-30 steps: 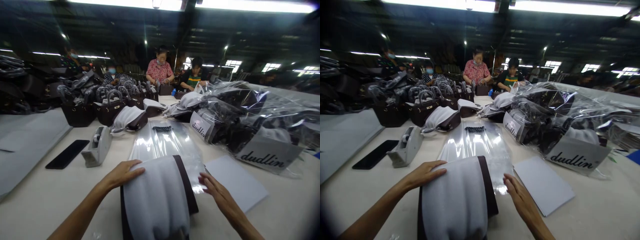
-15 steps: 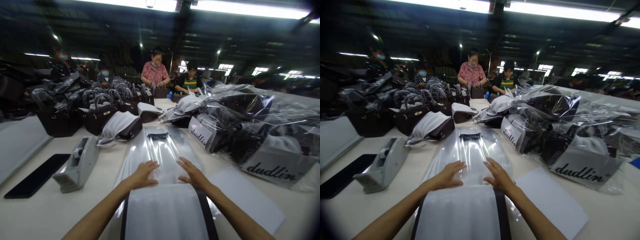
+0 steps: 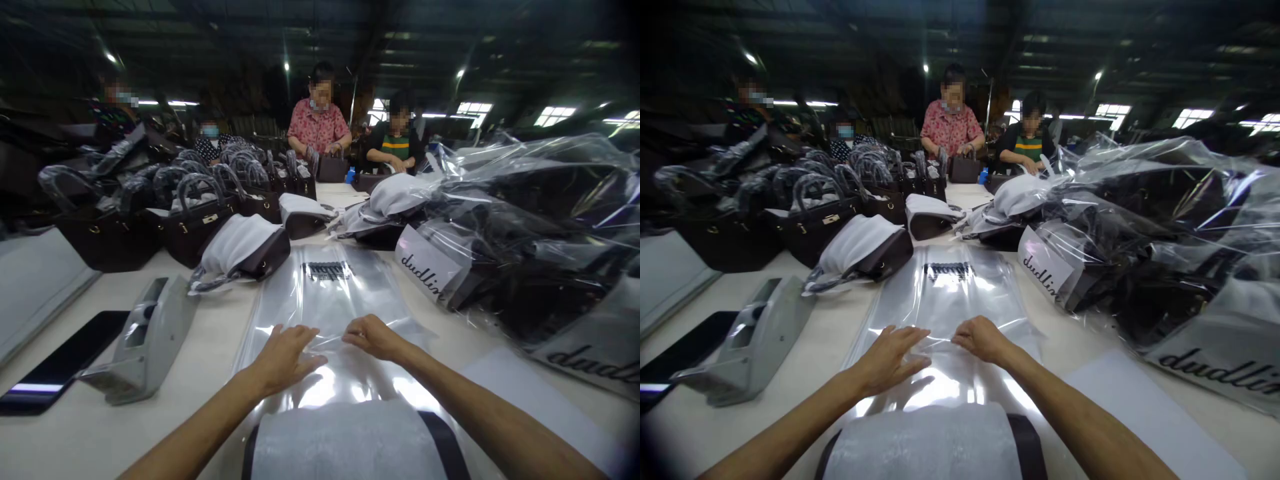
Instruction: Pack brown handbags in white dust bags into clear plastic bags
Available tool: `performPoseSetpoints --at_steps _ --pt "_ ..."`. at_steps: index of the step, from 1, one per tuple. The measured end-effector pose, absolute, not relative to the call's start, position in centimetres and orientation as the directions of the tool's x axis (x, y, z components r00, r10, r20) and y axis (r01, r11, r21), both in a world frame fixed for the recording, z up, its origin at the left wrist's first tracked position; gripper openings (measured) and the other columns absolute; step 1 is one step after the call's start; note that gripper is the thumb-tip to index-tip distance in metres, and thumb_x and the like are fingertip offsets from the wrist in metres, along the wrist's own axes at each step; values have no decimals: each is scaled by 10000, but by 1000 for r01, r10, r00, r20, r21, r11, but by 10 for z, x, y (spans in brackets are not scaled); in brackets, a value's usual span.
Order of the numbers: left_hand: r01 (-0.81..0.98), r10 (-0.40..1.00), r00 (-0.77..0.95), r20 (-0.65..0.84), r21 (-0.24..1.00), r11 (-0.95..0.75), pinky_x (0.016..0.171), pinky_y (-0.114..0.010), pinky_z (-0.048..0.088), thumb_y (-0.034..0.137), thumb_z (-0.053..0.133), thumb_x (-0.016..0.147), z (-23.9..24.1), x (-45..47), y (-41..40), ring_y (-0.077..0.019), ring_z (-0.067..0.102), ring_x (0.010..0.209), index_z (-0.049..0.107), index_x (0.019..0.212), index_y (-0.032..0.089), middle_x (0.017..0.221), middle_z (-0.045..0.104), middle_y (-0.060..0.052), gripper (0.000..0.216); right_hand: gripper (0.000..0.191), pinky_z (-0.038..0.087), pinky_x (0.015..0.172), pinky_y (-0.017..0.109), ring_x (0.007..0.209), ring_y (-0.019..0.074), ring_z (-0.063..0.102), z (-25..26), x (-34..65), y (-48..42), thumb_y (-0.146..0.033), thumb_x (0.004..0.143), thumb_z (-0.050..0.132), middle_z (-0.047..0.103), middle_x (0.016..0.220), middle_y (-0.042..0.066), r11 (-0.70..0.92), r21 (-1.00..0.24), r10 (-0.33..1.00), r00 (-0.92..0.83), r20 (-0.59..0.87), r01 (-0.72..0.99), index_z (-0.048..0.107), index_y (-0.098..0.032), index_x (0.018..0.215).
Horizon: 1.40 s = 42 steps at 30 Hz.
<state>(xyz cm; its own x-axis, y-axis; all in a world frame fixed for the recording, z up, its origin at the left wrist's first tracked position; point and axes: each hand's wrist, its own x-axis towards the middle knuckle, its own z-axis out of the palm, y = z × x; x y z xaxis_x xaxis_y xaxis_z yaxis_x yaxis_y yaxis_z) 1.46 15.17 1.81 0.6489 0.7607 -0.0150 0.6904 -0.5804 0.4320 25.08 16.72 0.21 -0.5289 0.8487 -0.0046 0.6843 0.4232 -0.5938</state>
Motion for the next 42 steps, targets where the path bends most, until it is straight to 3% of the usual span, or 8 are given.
performPoseSetpoints --at_steps 6,19,24,29,32,36,39,42 --pt "666 743 667 -49 485 -567 731 -324 388 322 318 907 22 26 165 -179 558 714 630 742 178 740 614 -41 381 256 340 508 215 562 112 502 -4 241 161 -369 766 585 586 607 3 239 -687 926 -374 -51 686 612 -139 657" --pt "623 807 558 -194 741 -252 570 -226 376 371 468 795 28 30 178 -140 549 627 681 748 183 676 636 2 288 130 369 509 210 567 103 498 -5 233 149 -271 752 626 559 625 -19 350 -626 917 -390 79 696 593 -145 762" --pt "598 841 501 -202 784 -168 507 -224 373 373 494 741 31 29 177 -131 523 538 685 648 169 555 597 18 294 370 449 659 287 793 152 573 -8 245 140 -105 840 490 620 1002 68 756 -124 640 -685 349 643 511 -235 1186" --pt "572 911 406 -72 797 -192 537 -215 412 330 464 765 34 37 184 -136 574 578 680 703 149 599 625 -1 288 179 407 926 447 1174 256 441 -10 248 131 -61 850 440 505 1247 162 732 220 438 -693 573 645 600 -107 917" --pt "599 958 276 83 764 -239 572 -223 420 289 369 831 47 39 197 -130 582 589 648 746 139 655 628 -21 328 228 361 985 418 1160 201 463 -10 255 116 -93 871 403 584 1159 104 838 133 470 -824 318 529 598 -131 984" --pt "677 910 155 384 630 -381 698 -260 400 289 328 886 85 42 209 -147 544 725 603 795 160 755 587 -36 317 152 449 582 277 678 174 612 3 269 101 -146 800 512 659 741 63 765 -50 629 -761 -157 642 611 -153 684" --pt "686 796 261 546 476 -551 714 -261 377 319 356 900 113 55 198 -145 507 757 604 833 179 824 556 -38 292 222 349 467 242 498 134 539 27 265 108 -174 849 434 594 579 21 649 -54 751 -650 -116 759 577 -163 679" --pt "621 657 448 607 317 -717 675 -247 369 295 398 892 127 69 175 -140 490 727 616 792 190 771 547 -24 261 274 390 610 254 720 155 586 44 243 138 -167 906 298 632 805 71 514 -65 857 -515 12 855 571 -144 902"
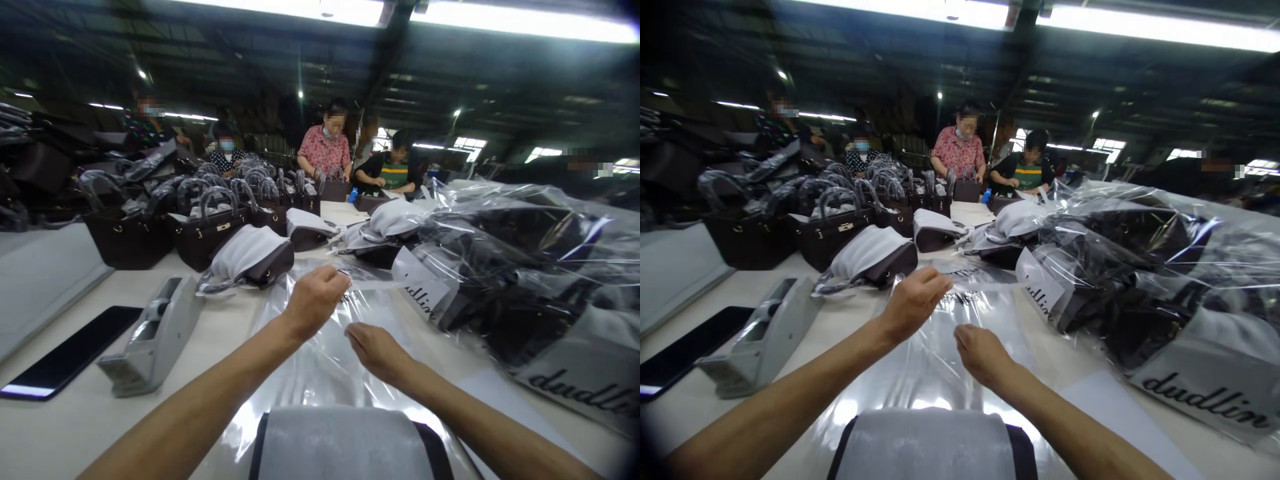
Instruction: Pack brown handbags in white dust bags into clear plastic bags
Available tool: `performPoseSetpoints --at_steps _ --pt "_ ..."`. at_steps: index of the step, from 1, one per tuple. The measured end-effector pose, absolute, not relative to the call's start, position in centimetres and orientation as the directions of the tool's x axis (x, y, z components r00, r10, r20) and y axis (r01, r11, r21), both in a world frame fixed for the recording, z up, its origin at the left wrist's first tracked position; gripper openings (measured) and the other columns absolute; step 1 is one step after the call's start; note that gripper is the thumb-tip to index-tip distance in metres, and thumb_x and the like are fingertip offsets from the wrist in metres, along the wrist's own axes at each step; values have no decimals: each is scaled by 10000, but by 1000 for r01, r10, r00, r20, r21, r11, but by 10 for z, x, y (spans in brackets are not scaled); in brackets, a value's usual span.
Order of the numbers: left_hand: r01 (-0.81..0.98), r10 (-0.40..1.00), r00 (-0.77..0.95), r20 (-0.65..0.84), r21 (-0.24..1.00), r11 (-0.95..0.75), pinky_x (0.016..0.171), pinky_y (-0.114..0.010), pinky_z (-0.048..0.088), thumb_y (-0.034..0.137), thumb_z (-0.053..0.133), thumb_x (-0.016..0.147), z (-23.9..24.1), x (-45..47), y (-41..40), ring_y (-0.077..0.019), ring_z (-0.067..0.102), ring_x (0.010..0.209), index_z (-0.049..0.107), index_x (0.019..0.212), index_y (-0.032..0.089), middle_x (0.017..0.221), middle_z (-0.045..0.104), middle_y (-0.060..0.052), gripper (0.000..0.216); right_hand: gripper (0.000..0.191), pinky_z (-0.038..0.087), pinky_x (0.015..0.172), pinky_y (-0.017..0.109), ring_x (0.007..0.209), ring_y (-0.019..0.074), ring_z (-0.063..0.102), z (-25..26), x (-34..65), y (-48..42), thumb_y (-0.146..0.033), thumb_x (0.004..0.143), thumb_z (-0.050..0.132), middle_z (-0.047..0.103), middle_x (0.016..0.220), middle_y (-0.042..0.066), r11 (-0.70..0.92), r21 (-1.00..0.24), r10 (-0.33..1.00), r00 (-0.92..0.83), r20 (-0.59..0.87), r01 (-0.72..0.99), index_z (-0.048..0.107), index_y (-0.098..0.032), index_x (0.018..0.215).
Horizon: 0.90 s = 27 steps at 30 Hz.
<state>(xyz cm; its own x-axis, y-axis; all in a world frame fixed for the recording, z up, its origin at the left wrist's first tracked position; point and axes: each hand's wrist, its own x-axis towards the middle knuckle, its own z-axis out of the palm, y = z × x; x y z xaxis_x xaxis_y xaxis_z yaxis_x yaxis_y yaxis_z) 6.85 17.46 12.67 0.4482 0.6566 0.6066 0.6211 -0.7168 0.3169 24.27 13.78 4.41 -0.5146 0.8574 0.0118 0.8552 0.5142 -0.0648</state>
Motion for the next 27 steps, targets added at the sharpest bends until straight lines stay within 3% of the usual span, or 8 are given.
performPoseSetpoints --at_steps 3,6,10,14,17,19,21,27 --pt "568 514 574 637 143 -811 654 -242 375 246 391 895 129 65 158 -143 489 711 617 800 179 736 553 -28 254 251 409 677 273 862 196 580 46 221 176 -280 853 481 623 981 103 483 -88 875 -480 60 871 548 -142 1052" --pt "646 546 529 650 110 -756 636 -235 379 260 367 908 132 45 159 -132 497 681 616 823 169 727 549 -33 278 263 411 593 258 732 189 601 48 208 188 -315 786 597 656 847 76 529 -115 848 -528 49 841 589 -147 988" --pt "696 714 362 599 336 -635 611 -225 361 298 459 863 136 29 172 -118 489 648 580 723 175 711 539 -7 222 132 400 585 224 668 120 582 75 193 142 -274 878 474 649 775 -3 714 -139 699 -708 99 686 591 -213 886" --pt "552 818 272 507 614 -564 584 -221 336 312 537 802 131 38 175 -109 440 600 501 644 173 623 475 29 214 191 426 710 296 837 164 565 108 197 99 -160 879 436 635 911 50 810 149 450 -764 462 568 559 -184 1022" --pt "434 841 398 367 733 -524 614 -225 347 340 470 834 124 45 170 -118 460 635 548 680 170 647 505 19 242 333 405 812 390 1002 243 505 113 216 99 -146 862 461 566 1133 141 544 261 513 -562 649 798 483 -126 1193" --pt "401 832 478 281 773 -492 616 -227 363 340 421 852 120 46 166 -123 485 642 597 717 170 652 532 9 280 332 417 738 388 887 237 529 109 228 103 -150 858 472 601 1029 135 433 301 605 -522 602 850 494 -119 1187" --pt "381 818 532 220 801 -463 599 -222 381 334 408 852 116 45 163 -123 510 620 628 747 169 632 551 8 294 280 418 693 374 779 211 531 106 236 105 -145 849 490 619 877 93 422 329 635 -534 558 845 541 -130 1124" --pt "350 824 541 171 845 -405 615 -213 397 316 572 743 108 48 156 -121 519 633 595 675 159 646 580 10 172 271 196 1002 586 1083 272 479 114 239 101 -194 843 534 599 1079 106 453 306 603 -541 586 837 545 -162 1111"
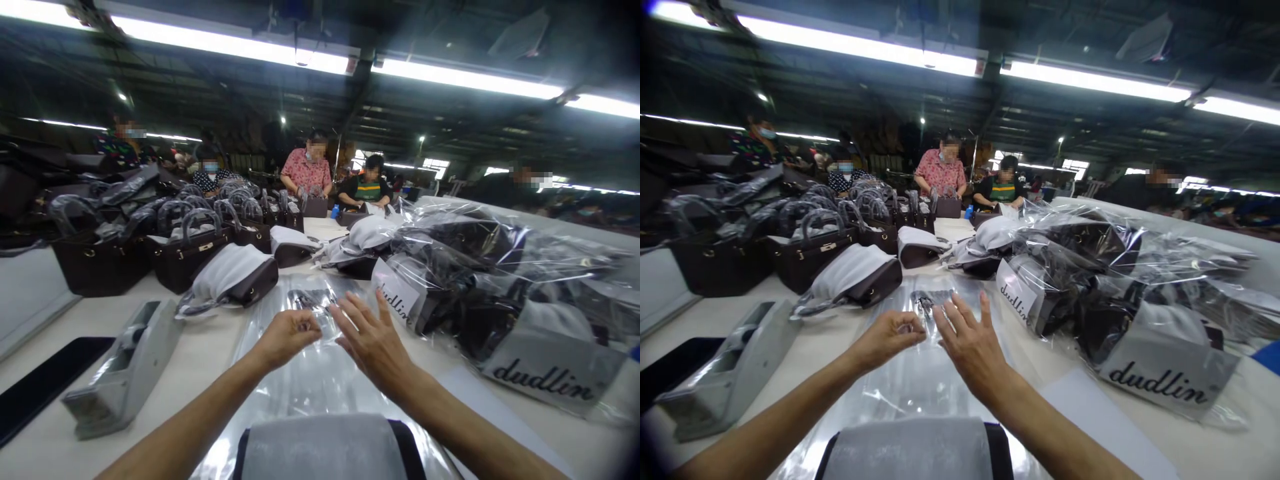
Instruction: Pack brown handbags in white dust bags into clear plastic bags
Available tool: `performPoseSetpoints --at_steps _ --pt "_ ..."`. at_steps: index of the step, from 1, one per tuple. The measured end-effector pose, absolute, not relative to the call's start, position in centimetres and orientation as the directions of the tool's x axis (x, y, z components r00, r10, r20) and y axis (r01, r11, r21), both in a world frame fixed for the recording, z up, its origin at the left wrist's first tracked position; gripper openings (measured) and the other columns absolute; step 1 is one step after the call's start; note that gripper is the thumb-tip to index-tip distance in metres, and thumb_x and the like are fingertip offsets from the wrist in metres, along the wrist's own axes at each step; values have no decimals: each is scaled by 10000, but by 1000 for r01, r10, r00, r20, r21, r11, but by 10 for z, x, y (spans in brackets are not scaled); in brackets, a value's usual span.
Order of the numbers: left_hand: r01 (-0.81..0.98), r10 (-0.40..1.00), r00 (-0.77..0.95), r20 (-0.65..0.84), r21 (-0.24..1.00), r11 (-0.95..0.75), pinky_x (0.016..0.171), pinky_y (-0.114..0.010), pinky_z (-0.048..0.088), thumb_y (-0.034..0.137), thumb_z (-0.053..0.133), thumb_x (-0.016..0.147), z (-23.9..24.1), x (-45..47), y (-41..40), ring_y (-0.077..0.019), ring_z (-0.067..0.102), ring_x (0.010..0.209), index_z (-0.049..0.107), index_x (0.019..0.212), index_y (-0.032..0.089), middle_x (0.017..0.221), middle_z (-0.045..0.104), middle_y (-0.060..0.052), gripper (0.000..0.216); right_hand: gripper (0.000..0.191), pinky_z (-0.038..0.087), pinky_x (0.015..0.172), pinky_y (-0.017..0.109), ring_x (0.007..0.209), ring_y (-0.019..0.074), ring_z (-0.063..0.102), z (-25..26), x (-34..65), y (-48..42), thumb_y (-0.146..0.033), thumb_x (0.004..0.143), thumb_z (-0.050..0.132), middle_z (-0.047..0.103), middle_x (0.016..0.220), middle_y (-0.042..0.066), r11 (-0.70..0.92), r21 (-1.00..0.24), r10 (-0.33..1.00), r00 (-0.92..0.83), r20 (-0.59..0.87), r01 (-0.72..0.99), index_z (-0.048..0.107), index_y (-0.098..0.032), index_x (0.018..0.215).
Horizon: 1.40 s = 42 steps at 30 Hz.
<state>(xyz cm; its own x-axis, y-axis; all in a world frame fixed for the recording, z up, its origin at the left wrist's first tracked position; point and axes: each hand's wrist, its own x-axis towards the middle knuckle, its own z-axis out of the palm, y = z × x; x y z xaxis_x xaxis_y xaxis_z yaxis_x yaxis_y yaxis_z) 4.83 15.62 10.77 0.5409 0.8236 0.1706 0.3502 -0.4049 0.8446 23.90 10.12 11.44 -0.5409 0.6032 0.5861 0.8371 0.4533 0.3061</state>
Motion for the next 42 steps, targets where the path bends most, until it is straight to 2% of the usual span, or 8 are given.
performPoseSetpoints --at_steps 4,8,11,18,25,35,39,42 --pt "379 856 478 195 834 -402 548 -207 346 348 607 711 104 54 147 -105 441 565 498 559 157 551 486 32 267 117 417 866 395 680 151 565 115 245 97 -119 819 544 614 679 9 522 258 695 -580 425 813 587 -175 725" --pt "386 861 452 233 819 -424 551 -211 343 343 517 772 100 60 143 -109 441 565 483 539 160 543 474 29 298 252 390 896 422 1031 235 512 106 243 89 -111 858 446 578 1113 116 533 411 476 -664 576 739 556 -136 1083" --pt "381 862 451 231 824 -420 550 -215 372 355 471 795 99 63 145 -119 487 553 540 586 161 546 525 19 293 221 394 865 420 948 231 529 96 236 90 -51 841 405 597 1004 119 491 492 414 -690 594 719 597 -104 938" --pt "427 904 262 338 799 -423 606 -233 378 386 431 822 120 57 156 -139 512 617 564 682 170 599 542 15 290 116 388 478 263 537 143 496 81 243 83 -63 738 547 562 665 -2 681 315 657 -741 136 661 528 -175 712" --pt "421 879 314 358 778 -467 590 -215 366 328 580 710 131 59 153 -123 491 612 564 633 170 622 557 22 176 200 418 837 343 979 197 500 139 257 91 -193 843 521 558 1073 97 598 117 565 -521 640 792 518 -153 1039" --pt "456 861 422 283 755 -471 481 -201 294 360 528 766 118 56 148 -93 391 500 589 711 166 522 421 58 211 99 388 695 311 708 154 453 139 252 115 -143 849 500 548 769 25 554 398 552 -680 482 731 583 -174 806" --pt "522 850 439 291 687 -505 496 -207 306 341 477 798 110 57 152 -99 414 504 549 553 165 499 425 42 310 138 369 883 382 887 188 503 126 246 104 -99 843 479 588 929 61 578 533 355 -778 518 618 597 -140 785" --pt "624 874 311 373 613 -484 555 -221 327 290 469 803 108 52 163 -117 457 565 529 563 167 548 476 22 276 158 317 984 386 934 212 545 104 243 85 -65 804 493 622 844 73 641 580 371 -864 340 503 602 -136 714"
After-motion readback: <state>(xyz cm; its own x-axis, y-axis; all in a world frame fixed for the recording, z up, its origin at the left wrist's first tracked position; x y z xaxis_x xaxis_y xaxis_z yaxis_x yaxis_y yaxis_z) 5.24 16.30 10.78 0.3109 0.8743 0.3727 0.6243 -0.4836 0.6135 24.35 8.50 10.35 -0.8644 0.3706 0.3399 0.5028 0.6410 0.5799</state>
